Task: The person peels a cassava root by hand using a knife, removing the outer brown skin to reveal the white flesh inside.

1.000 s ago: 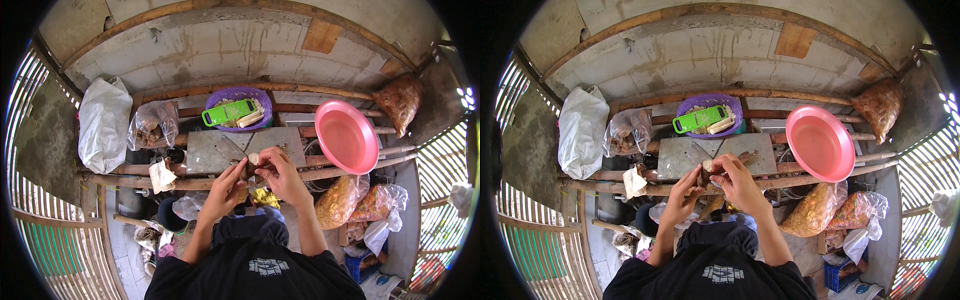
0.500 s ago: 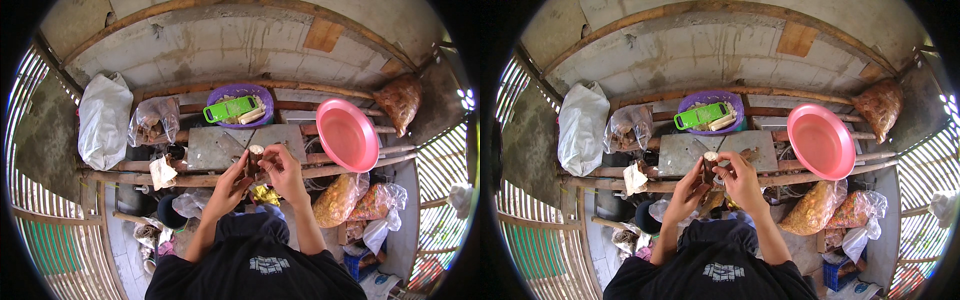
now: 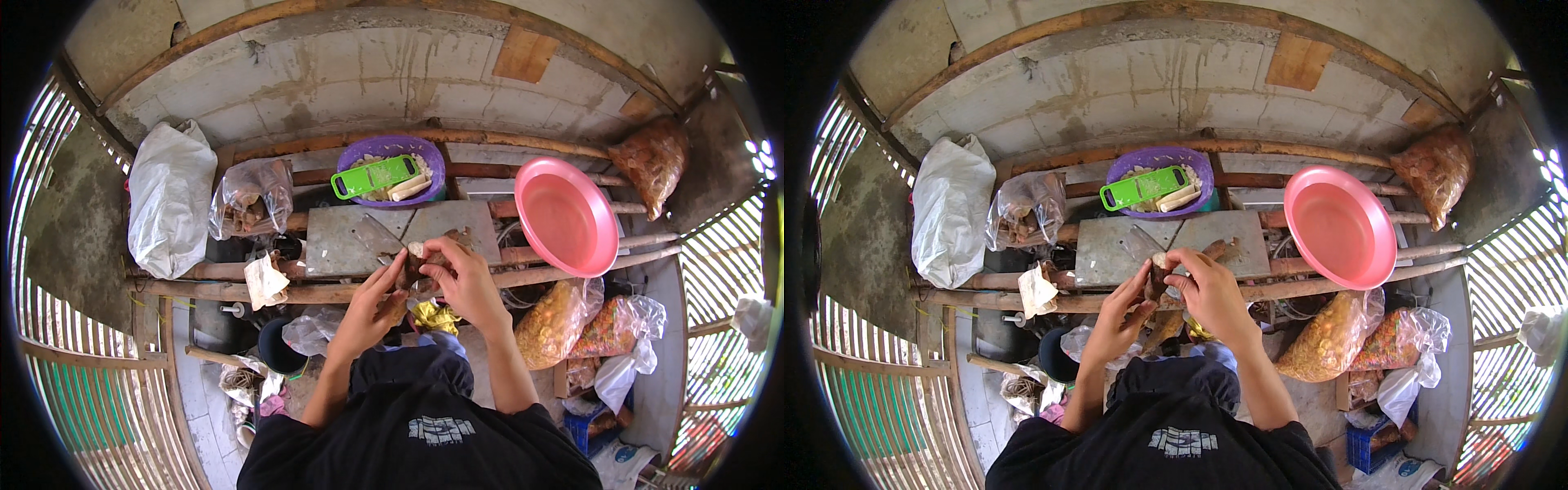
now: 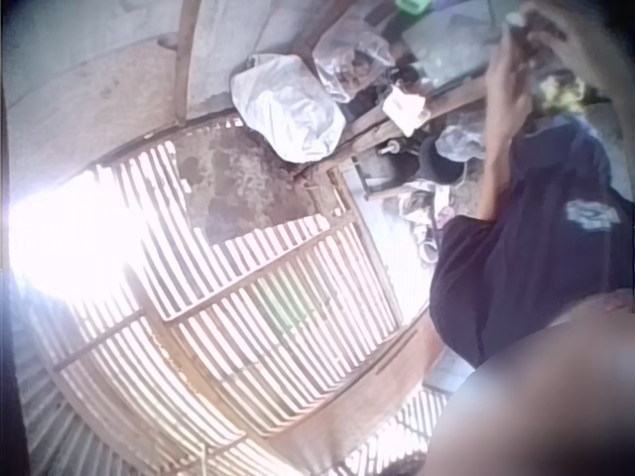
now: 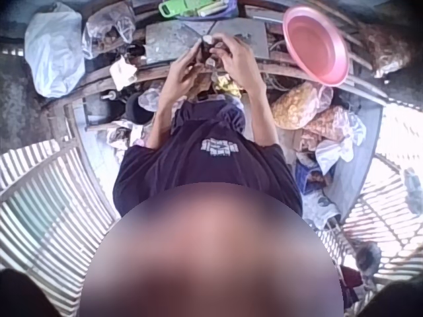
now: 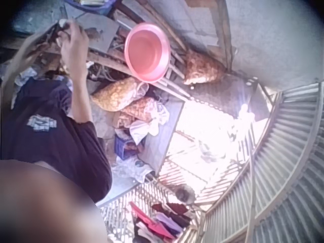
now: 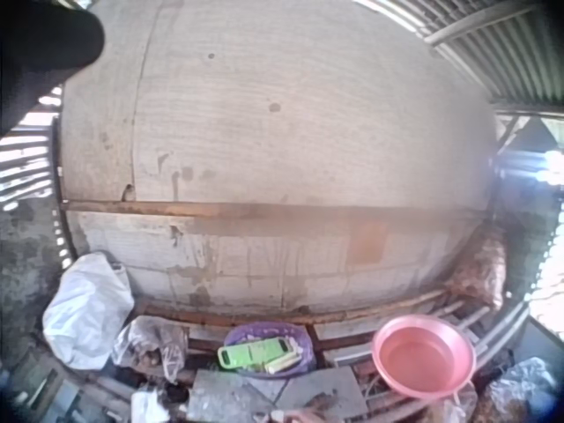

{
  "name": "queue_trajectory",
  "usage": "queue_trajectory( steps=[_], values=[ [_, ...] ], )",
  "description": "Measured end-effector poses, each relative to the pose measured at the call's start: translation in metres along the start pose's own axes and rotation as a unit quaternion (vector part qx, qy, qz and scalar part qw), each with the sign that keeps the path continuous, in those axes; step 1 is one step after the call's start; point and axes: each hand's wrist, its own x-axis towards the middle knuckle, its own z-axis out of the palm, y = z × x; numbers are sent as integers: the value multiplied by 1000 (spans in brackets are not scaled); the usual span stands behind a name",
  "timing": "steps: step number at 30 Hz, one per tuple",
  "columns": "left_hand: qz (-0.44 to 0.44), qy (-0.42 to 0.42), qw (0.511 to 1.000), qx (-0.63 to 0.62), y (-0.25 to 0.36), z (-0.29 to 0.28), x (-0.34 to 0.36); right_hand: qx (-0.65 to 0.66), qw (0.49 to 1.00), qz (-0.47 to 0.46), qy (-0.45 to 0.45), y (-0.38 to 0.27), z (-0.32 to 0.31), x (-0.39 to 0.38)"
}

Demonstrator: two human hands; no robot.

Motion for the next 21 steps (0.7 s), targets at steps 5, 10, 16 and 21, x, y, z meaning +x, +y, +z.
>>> queue_trajectory(
  steps=[5, 10, 16, 21],
  values=[
    [25, -11, 1000, -8, -1, 1, 1, 0, 1000, 4, -5, 4, -2, 0],
    [1, -17, 999, -31, -1, -1, 2, 42, 997, 63, -31, 2, -4, 0],
    [-12, -28, 998, -62, -2, -1, 0, 52, 997, 32, -38, 2, -5, 2],
    [-10, -30, 998, -57, -11, 1, -4, 19, 998, 17, -57, 6, -5, 3]
  ],
)
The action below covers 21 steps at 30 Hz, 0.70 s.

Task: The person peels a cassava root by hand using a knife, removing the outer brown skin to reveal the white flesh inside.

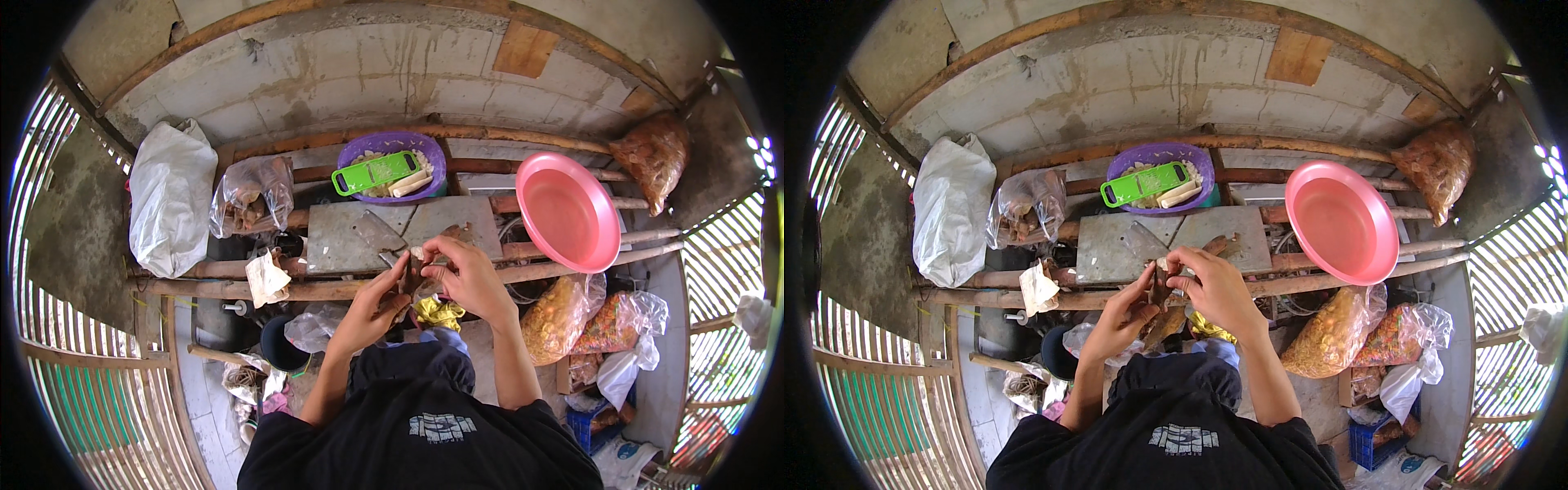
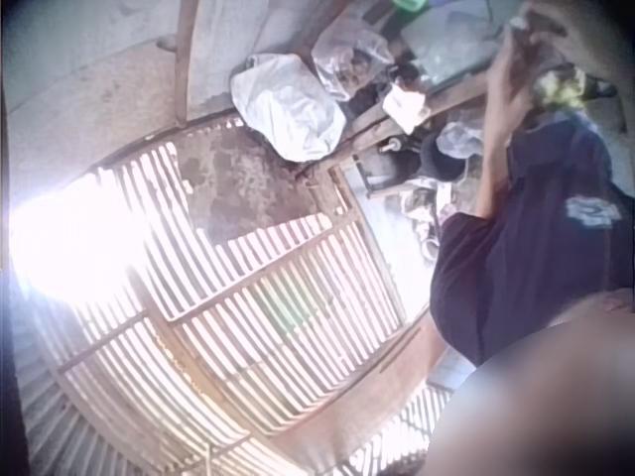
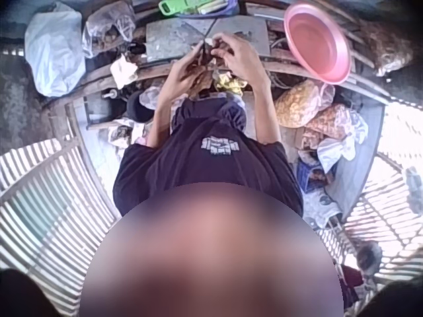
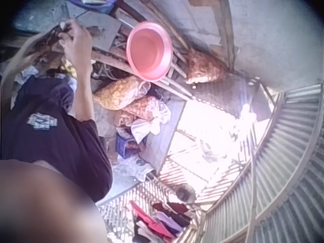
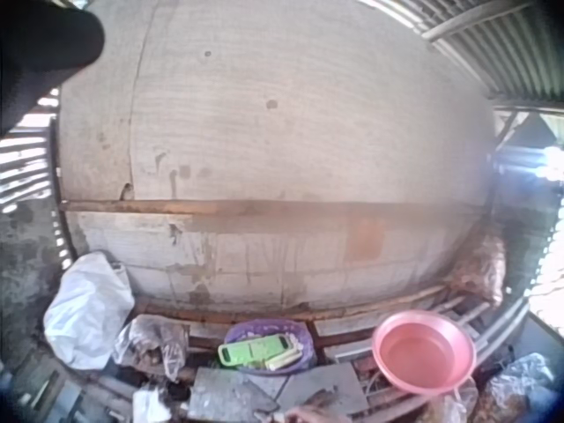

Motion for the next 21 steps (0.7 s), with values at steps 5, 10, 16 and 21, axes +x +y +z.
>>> queue_trajectory(
  steps=[5, 10, 16, 21],
  values=[
    [-42, -10, 999, -34, 1, 1, -3, -27, 999, 3, -25, 4, -2, -1],
    [-97, -13, 989, -108, 1, 1, -6, 23, 999, 25, -30, -5, -4, -1],
    [-79, -1, 985, -150, 10, 3, -2, 52, 993, 104, -24, -3, -5, 0],
    [-90, 23, 980, -178, 1, 1, -5, 66, 991, 109, -37, -1, -3, -2]
  ],
)
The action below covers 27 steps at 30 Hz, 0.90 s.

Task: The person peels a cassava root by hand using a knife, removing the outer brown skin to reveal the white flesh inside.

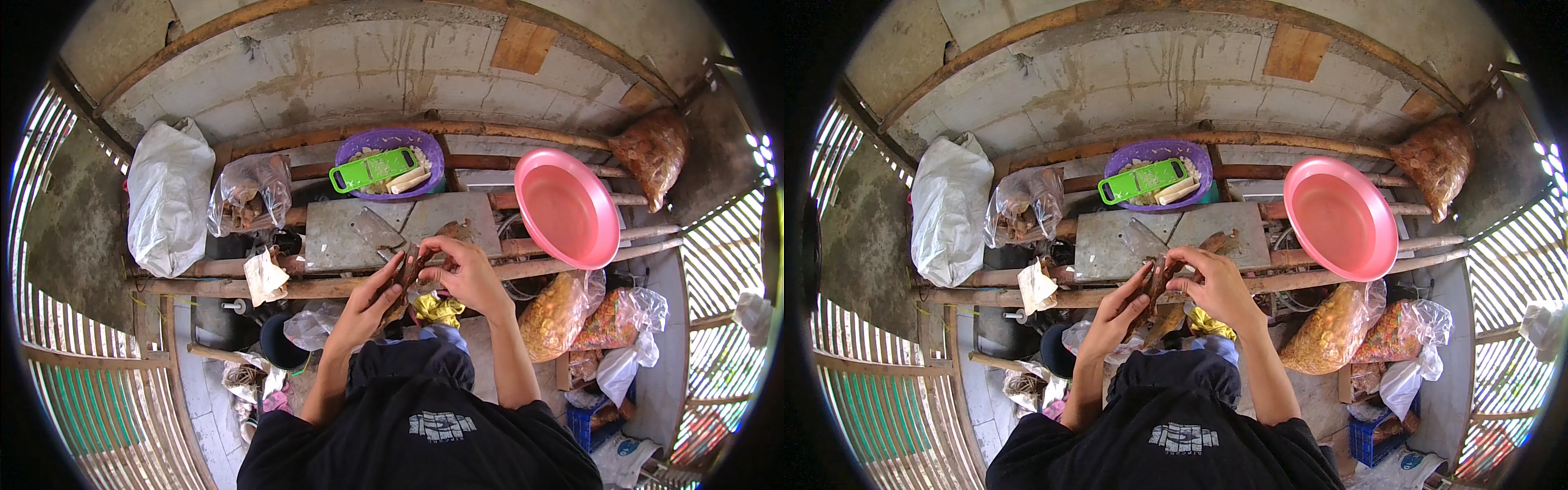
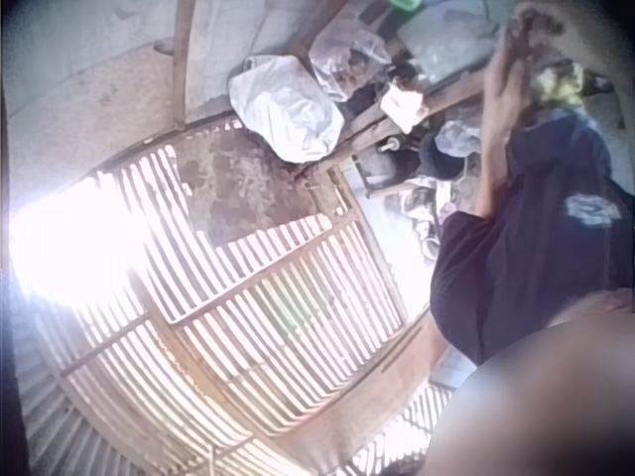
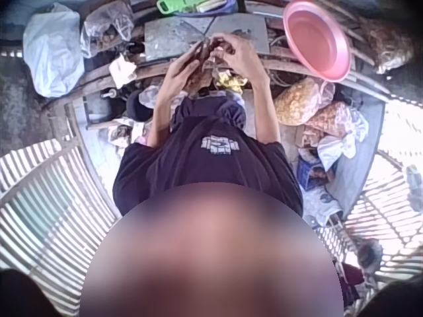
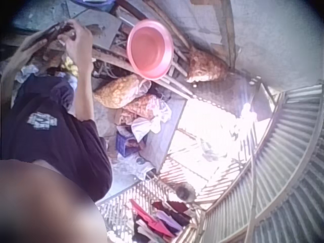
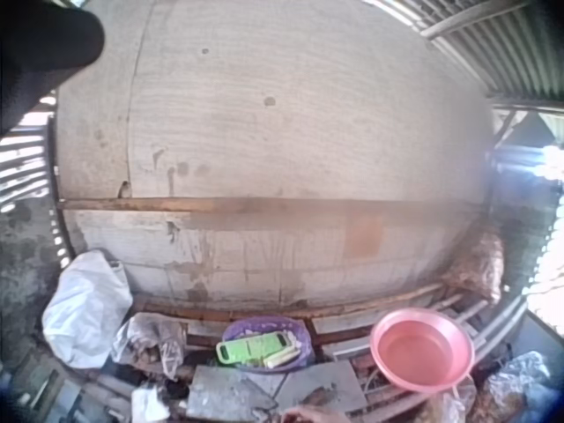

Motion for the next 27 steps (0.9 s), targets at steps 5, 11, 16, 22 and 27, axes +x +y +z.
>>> queue_trajectory(
  steps=[5, 11, 16, 22, 27],
  values=[
    [10, 17, 1000, 18, 3, 2, 2, 11, 999, -28, 20, 10, 7, -1],
    [-18, 26, 999, -32, 1, 2, 0, 10, 999, -42, 6, 11, 11, -3],
    [-3, 23, 1000, -15, 6, 3, 2, -10, 999, -37, 19, 9, 14, -5],
    [-15, 28, 999, -37, 6, 4, 2, -18, 996, -82, 43, 20, 20, -4],
    [-29, 32, 997, -64, 9, 7, 2, -20, 996, -79, 46, 19, 21, -6]
  ],
)
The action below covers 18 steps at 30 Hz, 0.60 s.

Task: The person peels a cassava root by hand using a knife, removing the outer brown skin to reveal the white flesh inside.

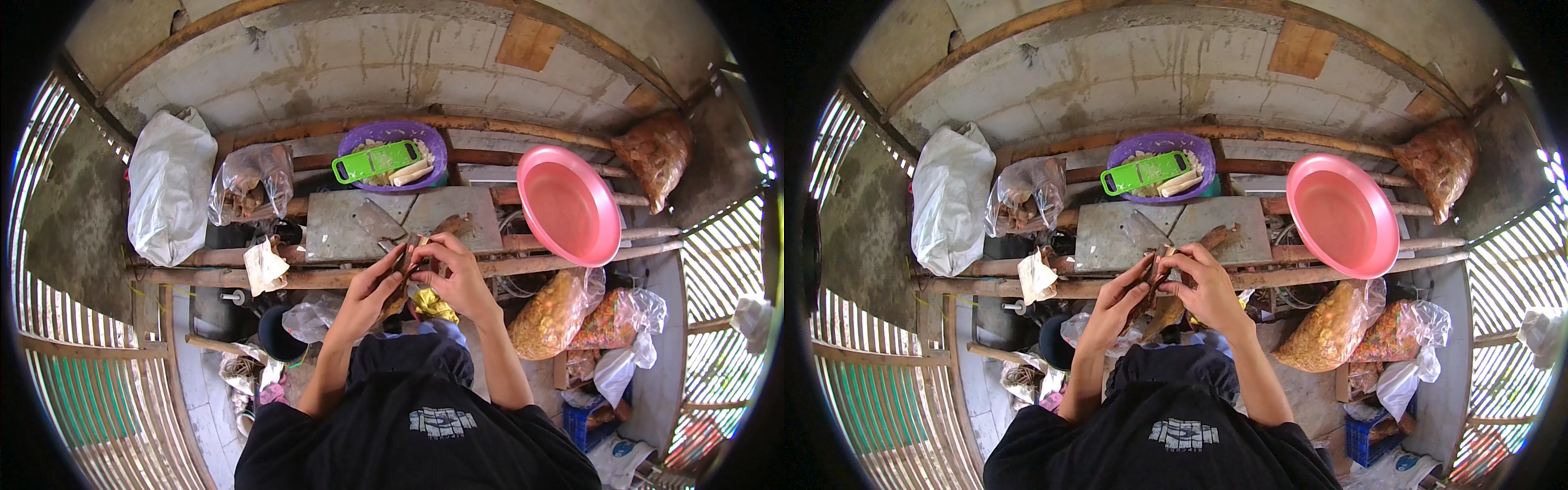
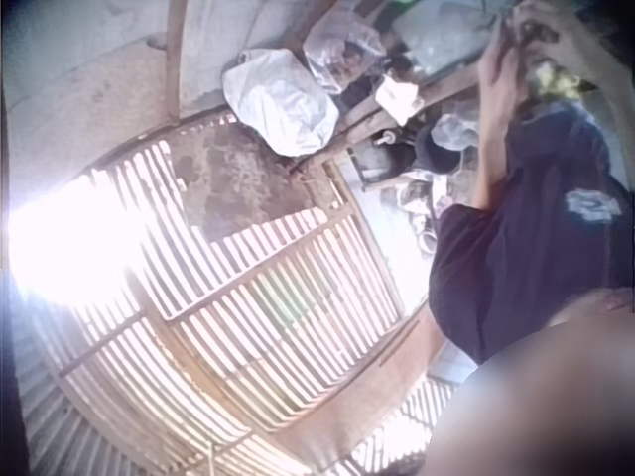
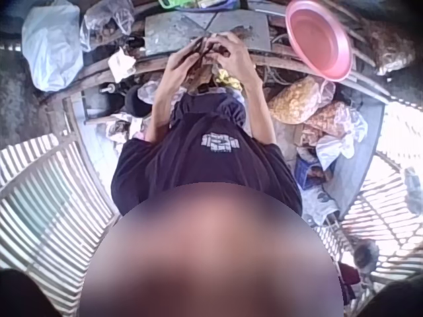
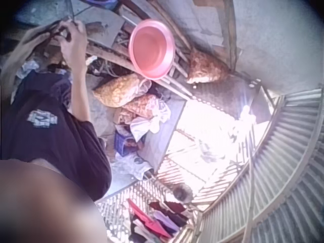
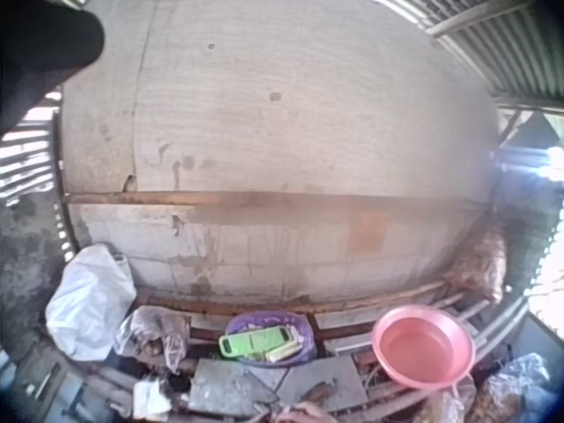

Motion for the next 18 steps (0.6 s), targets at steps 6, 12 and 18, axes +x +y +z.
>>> queue_trajectory(
  steps=[6, 12, 18],
  values=[
    [-34, 12, 998, -50, -2, 1, 1, 26, 999, -27, 9, 9, 3, 0],
    [-20, 40, 998, -51, 2, 7, 3, -19, 997, -68, 33, 8, 11, -4],
    [-45, 45, 996, -69, 5, 7, 5, 4, 999, -38, 16, 2, 8, -4]
  ],
)
